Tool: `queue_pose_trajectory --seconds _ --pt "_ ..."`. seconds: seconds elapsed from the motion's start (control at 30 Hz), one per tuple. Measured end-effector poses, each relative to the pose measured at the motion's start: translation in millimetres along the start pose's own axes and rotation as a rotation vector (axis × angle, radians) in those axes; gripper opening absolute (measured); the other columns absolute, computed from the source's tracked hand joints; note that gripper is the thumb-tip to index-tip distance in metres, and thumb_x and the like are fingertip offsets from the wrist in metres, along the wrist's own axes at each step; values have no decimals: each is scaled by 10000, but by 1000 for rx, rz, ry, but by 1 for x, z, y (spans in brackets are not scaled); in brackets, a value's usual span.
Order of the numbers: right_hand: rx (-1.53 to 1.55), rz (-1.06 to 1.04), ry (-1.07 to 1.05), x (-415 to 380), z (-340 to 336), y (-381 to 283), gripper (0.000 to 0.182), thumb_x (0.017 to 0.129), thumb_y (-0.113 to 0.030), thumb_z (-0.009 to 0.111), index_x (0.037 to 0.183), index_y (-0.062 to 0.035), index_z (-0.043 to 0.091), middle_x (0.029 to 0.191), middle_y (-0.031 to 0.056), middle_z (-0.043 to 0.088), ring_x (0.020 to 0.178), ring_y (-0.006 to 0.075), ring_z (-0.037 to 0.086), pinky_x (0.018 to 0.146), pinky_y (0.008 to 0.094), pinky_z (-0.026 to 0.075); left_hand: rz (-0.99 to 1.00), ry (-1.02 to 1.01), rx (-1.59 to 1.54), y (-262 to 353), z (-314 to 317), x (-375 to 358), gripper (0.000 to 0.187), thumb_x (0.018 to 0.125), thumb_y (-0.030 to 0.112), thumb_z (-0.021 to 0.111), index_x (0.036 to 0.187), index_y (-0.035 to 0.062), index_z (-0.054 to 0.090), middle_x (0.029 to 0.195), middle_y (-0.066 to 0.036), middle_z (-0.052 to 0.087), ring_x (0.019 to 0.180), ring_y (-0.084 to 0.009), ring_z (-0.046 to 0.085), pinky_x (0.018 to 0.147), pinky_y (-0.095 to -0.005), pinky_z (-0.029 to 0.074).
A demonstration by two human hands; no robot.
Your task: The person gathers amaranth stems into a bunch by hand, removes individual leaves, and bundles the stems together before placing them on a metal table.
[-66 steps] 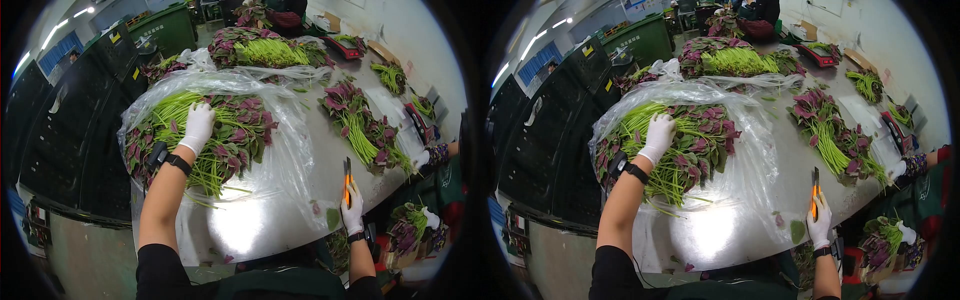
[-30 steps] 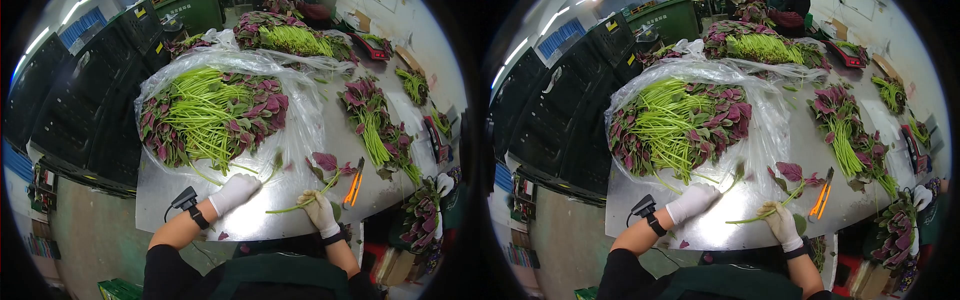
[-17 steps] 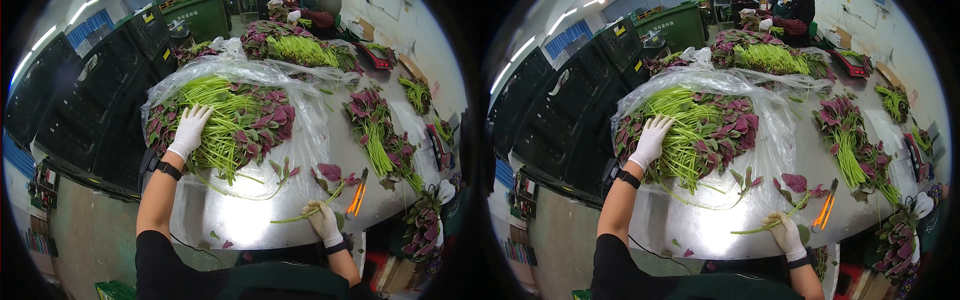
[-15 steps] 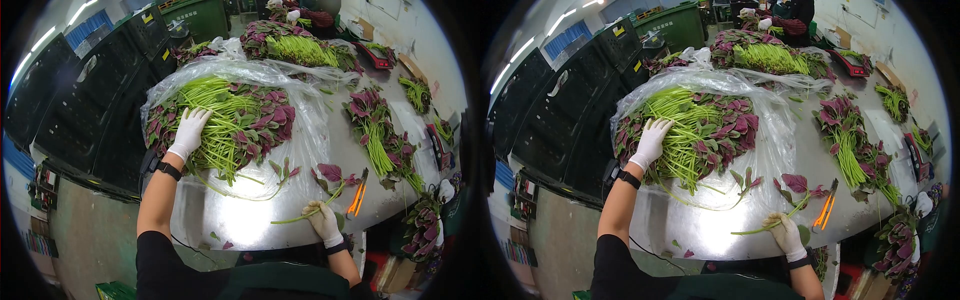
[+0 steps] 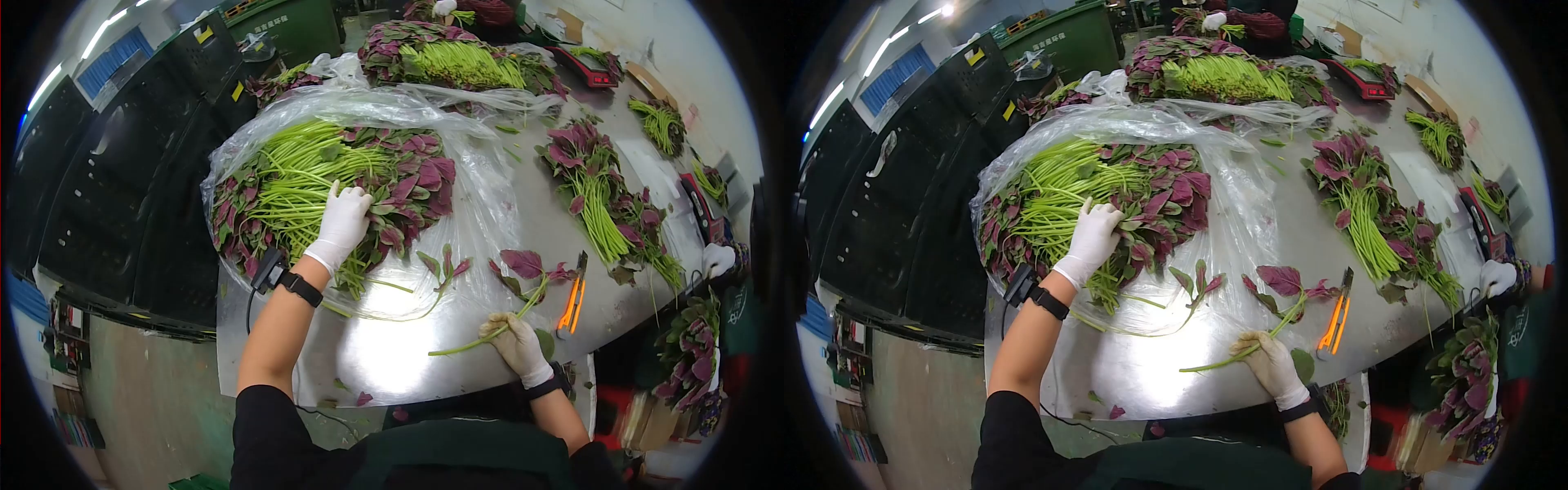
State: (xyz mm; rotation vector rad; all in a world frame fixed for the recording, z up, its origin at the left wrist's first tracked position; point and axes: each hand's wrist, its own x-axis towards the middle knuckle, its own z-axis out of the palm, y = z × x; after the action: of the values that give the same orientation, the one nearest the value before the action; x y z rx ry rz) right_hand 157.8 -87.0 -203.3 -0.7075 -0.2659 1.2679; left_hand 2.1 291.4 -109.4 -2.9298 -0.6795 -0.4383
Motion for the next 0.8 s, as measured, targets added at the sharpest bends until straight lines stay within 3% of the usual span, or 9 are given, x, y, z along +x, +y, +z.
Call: queue_pose_trajectory --seconds 0.1,0.17,0.3,0.33,0.43,0.63,0.73,0.77,0.8 --pt "0 16 4 0 3 -2 373 990 -304 498 1125 31 589 1034 159 656 1027 285 618 970 444 447 -47 114 -294 -10 0 5 211 770 71 654 979 93 633 918 -133 628 954 -318 597 1055 -527 340" --pt "-5 15 -9 1 2 -2 377 990 -309 498 1125 31 589 1037 156 655 1028 285 616 975 446 444 -136 219 -520 -15 -21 18 157 836 90 620 984 39 612 858 -185 645 877 -369 621 850 -437 483" --pt "-16 7 -33 1 4 -3 384 986 -318 504 1122 32 589 1044 157 648 1035 289 610 981 451 439 -127 372 -720 -30 -73 57 230 873 114 595 1084 22 597 940 -214 663 857 -395 636 748 -400 496" --pt "-20 4 -27 1 4 -3 384 985 -317 506 1122 32 589 1045 158 646 1036 290 609 982 451 438 -103 459 -592 -36 -72 72 250 877 132 588 1109 42 611 936 -218 666 855 -393 644 744 -403 509" --pt "-31 -1 -10 0 2 -1 390 982 -317 510 1133 36 581 1045 162 642 1039 294 604 981 451 437 -269 388 -455 -11 -79 94 242 866 128 567 1092 62 621 923 -199 672 860 -385 651 770 -421 514" --pt "-133 -8 -43 3 11 -6 407 988 -268 480 1238 50 527 1029 147 641 995 237 603 930 376 452 38 339 -121 114 -52 105 170 790 92 591 958 90 567 801 -144 649 749 -335 653 667 -479 506" --pt "-310 -62 -51 16 31 -22 407 990 -221 443 1303 33 501 1041 131 643 968 177 595 896 311 449 35 250 -476 156 -48 99 139 833 90 549 967 57 557 841 -188 650 755 -360 637 650 -480 496" --pt "-332 -66 -26 23 37 -28 404 990 -200 427 1321 23 496 1060 124 644 962 156 590 888 291 446 -14 103 -484 160 -63 101 157 864 82 514 1004 39 569 817 -144 663 692 -296 643 606 -410 499" --pt "-385 -127 46 28 53 -36 402 990 -196 427 1325 15 496 1089 118 642 971 153 589 893 293 444 -7 1 -849 155 -69 109 168 877 81 506 1021 34 577 806 -105 658 665 -236 632 592 -362 495"
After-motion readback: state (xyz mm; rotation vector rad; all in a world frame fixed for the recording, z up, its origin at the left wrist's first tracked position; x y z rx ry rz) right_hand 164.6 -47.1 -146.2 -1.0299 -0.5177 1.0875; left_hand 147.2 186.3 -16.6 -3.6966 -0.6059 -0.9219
